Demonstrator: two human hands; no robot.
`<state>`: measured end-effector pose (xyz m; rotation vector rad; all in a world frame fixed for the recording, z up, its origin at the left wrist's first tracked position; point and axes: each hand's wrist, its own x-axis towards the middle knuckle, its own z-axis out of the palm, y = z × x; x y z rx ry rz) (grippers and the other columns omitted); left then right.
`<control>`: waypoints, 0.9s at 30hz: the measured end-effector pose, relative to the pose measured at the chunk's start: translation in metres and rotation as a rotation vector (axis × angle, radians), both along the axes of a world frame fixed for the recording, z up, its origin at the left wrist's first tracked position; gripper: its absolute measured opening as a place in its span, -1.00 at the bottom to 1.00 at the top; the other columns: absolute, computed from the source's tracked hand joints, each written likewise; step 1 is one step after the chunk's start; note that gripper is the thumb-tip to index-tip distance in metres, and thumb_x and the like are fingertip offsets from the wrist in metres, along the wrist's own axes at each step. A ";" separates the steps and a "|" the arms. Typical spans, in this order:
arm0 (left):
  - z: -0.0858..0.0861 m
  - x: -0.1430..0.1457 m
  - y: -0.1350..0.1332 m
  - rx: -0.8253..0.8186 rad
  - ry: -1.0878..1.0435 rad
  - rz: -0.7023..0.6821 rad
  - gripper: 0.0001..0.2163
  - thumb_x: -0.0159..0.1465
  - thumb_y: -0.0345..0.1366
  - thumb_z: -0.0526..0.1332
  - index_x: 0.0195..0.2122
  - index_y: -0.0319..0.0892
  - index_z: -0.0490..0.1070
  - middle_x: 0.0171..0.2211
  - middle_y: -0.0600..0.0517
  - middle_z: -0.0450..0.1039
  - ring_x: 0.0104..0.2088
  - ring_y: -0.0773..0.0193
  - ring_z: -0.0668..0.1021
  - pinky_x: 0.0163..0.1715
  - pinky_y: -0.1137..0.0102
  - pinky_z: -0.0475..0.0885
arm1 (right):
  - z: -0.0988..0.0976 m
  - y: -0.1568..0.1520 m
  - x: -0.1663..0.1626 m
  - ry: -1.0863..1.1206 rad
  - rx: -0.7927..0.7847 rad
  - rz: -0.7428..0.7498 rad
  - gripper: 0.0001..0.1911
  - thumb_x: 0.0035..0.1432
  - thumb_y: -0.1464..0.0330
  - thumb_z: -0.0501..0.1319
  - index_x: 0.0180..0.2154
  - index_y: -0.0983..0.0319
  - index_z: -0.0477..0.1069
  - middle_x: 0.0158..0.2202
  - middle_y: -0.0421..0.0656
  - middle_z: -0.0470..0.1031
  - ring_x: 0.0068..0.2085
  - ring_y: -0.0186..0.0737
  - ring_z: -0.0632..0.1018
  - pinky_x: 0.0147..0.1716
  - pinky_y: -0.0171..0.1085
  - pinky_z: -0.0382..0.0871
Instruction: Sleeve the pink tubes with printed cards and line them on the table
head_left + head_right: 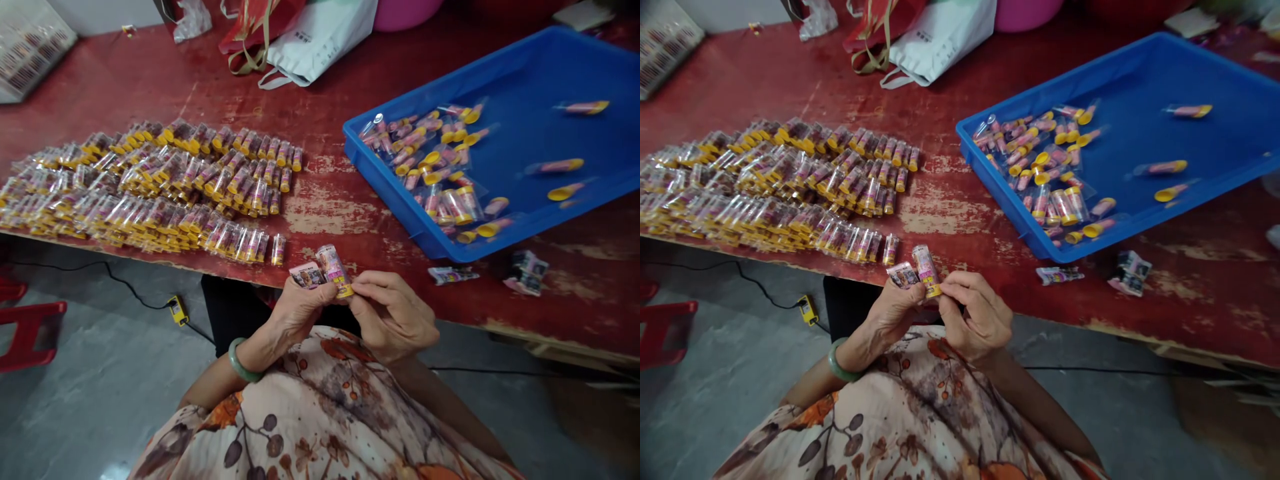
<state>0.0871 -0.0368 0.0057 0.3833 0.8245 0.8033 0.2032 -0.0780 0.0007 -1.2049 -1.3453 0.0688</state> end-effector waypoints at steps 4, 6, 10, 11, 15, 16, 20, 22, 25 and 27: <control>0.001 0.001 -0.002 0.011 0.020 0.013 -0.60 -0.28 -0.21 0.55 -0.45 -0.27 0.50 -0.50 0.04 0.51 -0.50 0.34 0.51 -0.39 0.41 0.43 | 0.002 -0.003 -0.002 -0.028 -0.049 -0.051 -0.84 0.05 0.57 0.24 -0.36 0.21 0.47 -0.38 -0.14 0.53 -0.40 -0.28 0.56 -0.44 -0.29 0.49; 0.001 0.002 -0.002 0.016 0.025 0.006 -0.60 -0.27 -0.20 0.55 -0.46 -0.27 0.51 -0.50 0.03 0.52 -0.50 0.33 0.51 -0.38 0.41 0.42 | 0.002 -0.004 -0.003 -0.047 -0.055 -0.071 -0.87 0.06 0.55 0.23 -0.38 0.21 0.47 -0.39 -0.14 0.54 -0.42 -0.28 0.56 -0.46 -0.30 0.49; -0.001 0.002 -0.004 0.021 0.026 -0.002 -0.62 -0.26 -0.20 0.55 -0.45 -0.27 0.52 -0.50 0.03 0.52 -0.49 0.33 0.50 -0.38 0.41 0.42 | 0.003 -0.003 -0.004 -0.088 -0.012 -0.100 -0.86 0.07 0.56 0.22 -0.40 0.21 0.45 -0.43 -0.16 0.53 -0.44 -0.29 0.56 -0.50 -0.32 0.48; -0.002 0.002 -0.004 0.025 0.021 -0.004 -0.62 -0.25 -0.20 0.54 -0.45 -0.27 0.52 -0.49 0.03 0.52 -0.49 0.34 0.50 -0.37 0.41 0.42 | 0.004 -0.002 -0.004 -0.100 -0.003 -0.101 -0.85 0.07 0.57 0.21 -0.40 0.21 0.44 -0.43 -0.16 0.53 -0.44 -0.30 0.56 -0.50 -0.32 0.48; -0.007 0.000 -0.005 0.049 -0.007 -0.020 -0.65 -0.18 -0.21 0.53 -0.41 -0.26 0.52 -0.47 0.03 0.52 -0.46 0.34 0.51 -0.34 0.41 0.42 | 0.002 -0.001 -0.004 -0.117 0.036 -0.101 -0.80 0.05 0.61 0.21 -0.39 0.19 0.43 -0.42 -0.18 0.51 -0.44 -0.30 0.55 -0.50 -0.32 0.48; -0.008 0.000 -0.005 0.057 -0.013 -0.025 -0.65 -0.16 -0.22 0.52 -0.39 -0.26 0.52 -0.46 0.04 0.52 -0.46 0.34 0.51 -0.34 0.41 0.43 | 0.001 -0.001 -0.004 -0.117 0.043 -0.101 -0.80 0.04 0.62 0.21 -0.38 0.20 0.43 -0.41 -0.17 0.51 -0.44 -0.30 0.54 -0.50 -0.32 0.47; -0.010 -0.002 -0.008 0.105 -0.044 -0.036 -0.68 -0.10 -0.22 0.50 -0.35 -0.24 0.53 -0.45 0.05 0.52 -0.45 0.35 0.51 -0.31 0.41 0.44 | -0.003 -0.003 -0.003 -0.146 0.048 -0.092 -0.78 0.04 0.63 0.22 -0.36 0.20 0.42 -0.40 -0.18 0.50 -0.44 -0.32 0.53 -0.52 -0.35 0.44; -0.009 -0.001 -0.009 0.118 -0.038 -0.038 -0.68 -0.11 -0.21 0.50 -0.36 -0.24 0.53 -0.45 0.04 0.51 -0.45 0.35 0.51 -0.32 0.41 0.44 | -0.004 -0.005 -0.003 -0.145 0.040 -0.096 -0.79 0.05 0.61 0.21 -0.36 0.18 0.43 -0.39 -0.18 0.50 -0.44 -0.32 0.53 -0.52 -0.35 0.44; -0.008 0.000 -0.008 0.108 0.006 -0.022 -0.64 -0.15 -0.18 0.51 -0.38 -0.26 0.53 -0.46 0.02 0.51 -0.45 0.33 0.50 -0.31 0.39 0.44 | -0.006 -0.005 -0.002 -0.118 0.023 -0.082 -0.80 0.05 0.59 0.22 -0.35 0.17 0.44 -0.37 -0.18 0.50 -0.43 -0.32 0.53 -0.50 -0.34 0.46; -0.009 0.001 -0.004 0.096 0.014 -0.020 -0.63 -0.17 -0.17 0.51 -0.39 -0.27 0.52 -0.47 0.02 0.50 -0.45 0.32 0.50 -0.30 0.38 0.45 | -0.008 -0.003 -0.001 -0.111 0.020 -0.068 -0.79 0.04 0.60 0.23 -0.34 0.18 0.45 -0.36 -0.18 0.51 -0.42 -0.32 0.53 -0.48 -0.34 0.44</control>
